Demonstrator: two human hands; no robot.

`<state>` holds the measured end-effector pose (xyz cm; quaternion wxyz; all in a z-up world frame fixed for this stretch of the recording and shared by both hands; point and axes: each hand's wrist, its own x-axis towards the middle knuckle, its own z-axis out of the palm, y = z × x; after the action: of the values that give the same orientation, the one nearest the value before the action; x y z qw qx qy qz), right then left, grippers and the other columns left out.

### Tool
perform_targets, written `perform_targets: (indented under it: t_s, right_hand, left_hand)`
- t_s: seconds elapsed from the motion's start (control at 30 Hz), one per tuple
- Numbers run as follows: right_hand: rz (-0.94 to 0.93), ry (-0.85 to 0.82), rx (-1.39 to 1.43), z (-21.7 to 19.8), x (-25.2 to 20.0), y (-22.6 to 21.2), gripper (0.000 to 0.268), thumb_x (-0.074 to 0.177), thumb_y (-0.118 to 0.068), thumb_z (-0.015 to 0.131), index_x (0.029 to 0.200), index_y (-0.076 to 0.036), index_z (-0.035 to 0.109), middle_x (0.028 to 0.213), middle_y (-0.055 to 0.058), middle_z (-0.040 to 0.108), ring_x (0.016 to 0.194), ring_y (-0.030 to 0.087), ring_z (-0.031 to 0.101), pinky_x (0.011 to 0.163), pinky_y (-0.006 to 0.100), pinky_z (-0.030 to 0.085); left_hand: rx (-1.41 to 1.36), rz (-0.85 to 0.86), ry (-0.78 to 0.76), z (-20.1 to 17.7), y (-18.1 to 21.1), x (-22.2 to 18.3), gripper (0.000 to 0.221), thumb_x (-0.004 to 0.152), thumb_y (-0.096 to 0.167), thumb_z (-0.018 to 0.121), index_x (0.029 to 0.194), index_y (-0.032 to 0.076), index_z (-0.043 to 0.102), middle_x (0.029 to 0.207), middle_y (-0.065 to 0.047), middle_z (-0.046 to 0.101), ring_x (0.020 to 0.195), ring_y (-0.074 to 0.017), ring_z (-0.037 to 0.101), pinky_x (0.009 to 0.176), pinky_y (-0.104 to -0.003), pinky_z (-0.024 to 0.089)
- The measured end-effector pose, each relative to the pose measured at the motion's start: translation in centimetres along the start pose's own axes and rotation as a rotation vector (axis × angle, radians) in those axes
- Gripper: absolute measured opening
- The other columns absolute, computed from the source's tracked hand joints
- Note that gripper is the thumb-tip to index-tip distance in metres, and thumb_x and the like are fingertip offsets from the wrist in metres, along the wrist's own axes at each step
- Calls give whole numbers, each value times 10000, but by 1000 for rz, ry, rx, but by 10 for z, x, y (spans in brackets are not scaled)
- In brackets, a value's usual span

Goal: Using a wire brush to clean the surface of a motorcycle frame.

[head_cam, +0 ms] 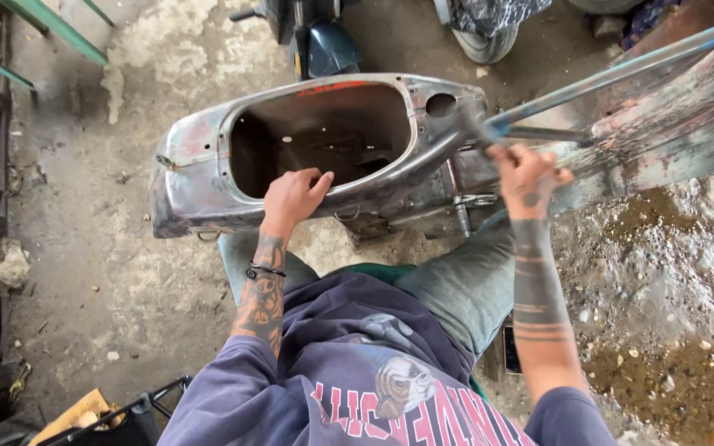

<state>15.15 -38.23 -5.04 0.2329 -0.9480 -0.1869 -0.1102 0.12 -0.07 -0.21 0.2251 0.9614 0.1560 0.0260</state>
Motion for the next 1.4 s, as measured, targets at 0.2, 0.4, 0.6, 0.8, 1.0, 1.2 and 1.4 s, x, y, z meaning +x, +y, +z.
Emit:
perform_targets:
  t_s: [0.2,0.4,0.6,0.8,1.0,1.2,1.4]
  right_hand:
    - [-225,69,-106,3,-11,-19,477,1020,-641,602,867,-212,743,793,-30,682,954,228,516,943,507,243]
    - [162,153,67,15,-10,-10,494,1094,-583,579,892,-157,725,792,7,587,998,241,476,948,461,254]
    - [-15,17,148,0,-12,-25,365,1085,-520,571,961,-267,802,744,-65,649,916,197,491,955,503,219]
    - [-323,52,-40,11,-21,-41,533,1049,-662,539,835,-202,705,792,-31,638,972,219,520,951,513,222]
    - [129,61,86,26,-21,-39,605,1109,-687,469,868,-156,632,733,19,509,864,209,487,1053,511,237]
    - [111,103,24,32,-12,-24,593,1067,-725,538,878,-184,690,707,7,534,967,249,454,961,477,260]
    - [-141,-2,-47,-16,-7,-51,504,1007,-647,599,846,-187,725,688,-32,607,941,261,495,975,534,228]
  left_hand:
    - [-27,34,52,-1,0,-1,429,935,530,579,938,161,797,779,-181,726,770,-412,696,683,-514,546]
    - [-16,44,71,0,-4,-3,433,973,513,576,908,141,787,767,-181,713,774,-406,695,681,-513,544]
    - [-7,38,42,1,1,-3,449,975,517,579,892,122,778,753,-174,708,765,-409,688,665,-516,536]
    - [-30,66,64,2,-1,0,418,961,511,587,929,148,792,736,-174,707,744,-411,690,663,-516,541]
    - [-18,56,88,-3,-2,-6,429,986,511,585,922,141,792,747,-174,707,756,-411,691,675,-513,536]
    - [-36,-12,23,-5,4,-4,442,975,518,574,912,130,777,747,-164,718,773,-393,698,694,-503,542]
    - [-34,115,36,1,-1,3,428,952,508,578,934,139,796,787,-186,719,775,-427,682,682,-525,528]
